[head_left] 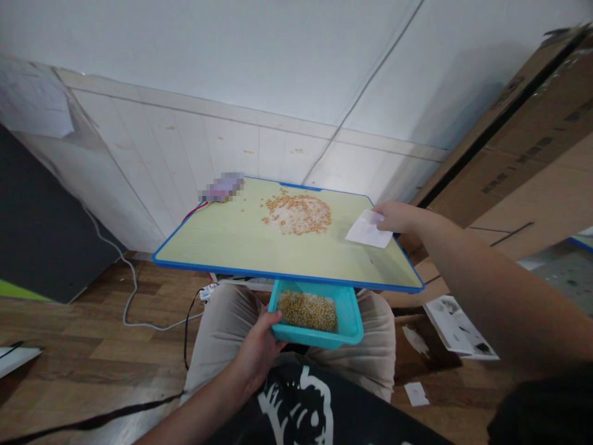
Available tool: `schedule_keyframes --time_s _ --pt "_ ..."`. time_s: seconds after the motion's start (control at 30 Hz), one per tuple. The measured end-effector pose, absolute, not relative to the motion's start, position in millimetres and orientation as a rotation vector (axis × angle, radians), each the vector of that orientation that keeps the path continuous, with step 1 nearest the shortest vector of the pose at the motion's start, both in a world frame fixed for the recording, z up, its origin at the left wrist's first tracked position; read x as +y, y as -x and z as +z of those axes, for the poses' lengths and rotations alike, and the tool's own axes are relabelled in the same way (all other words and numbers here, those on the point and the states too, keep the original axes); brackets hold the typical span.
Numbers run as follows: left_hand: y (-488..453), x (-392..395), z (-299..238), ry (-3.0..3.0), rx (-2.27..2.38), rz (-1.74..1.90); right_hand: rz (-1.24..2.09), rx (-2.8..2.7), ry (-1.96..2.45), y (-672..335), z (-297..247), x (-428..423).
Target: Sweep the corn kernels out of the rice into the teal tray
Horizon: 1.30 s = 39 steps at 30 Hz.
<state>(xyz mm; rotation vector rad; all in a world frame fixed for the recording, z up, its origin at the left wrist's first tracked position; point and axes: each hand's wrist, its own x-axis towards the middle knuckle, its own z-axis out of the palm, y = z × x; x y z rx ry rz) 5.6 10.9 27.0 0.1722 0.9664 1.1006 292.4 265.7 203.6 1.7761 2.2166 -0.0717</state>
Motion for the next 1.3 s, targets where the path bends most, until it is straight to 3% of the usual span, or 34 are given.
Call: schedule_keyframes --time_s 0.37,0.83,1.3 --pt "-4.3 8.0 16.8 -0.191 0.958 1.094 0.345 2.41 -1.821 -263.5 196.4 317.7" --pt "-8.8 7.7 -2.6 -0.179 0.902 1.134 0.37 2.571 -1.542 -218.6 174.7 355.5" --pt "-5.2 4.2 7.7 -0.231 0.916 1.106 0.338 2.504 -1.593 -214.0 168.5 351.4"
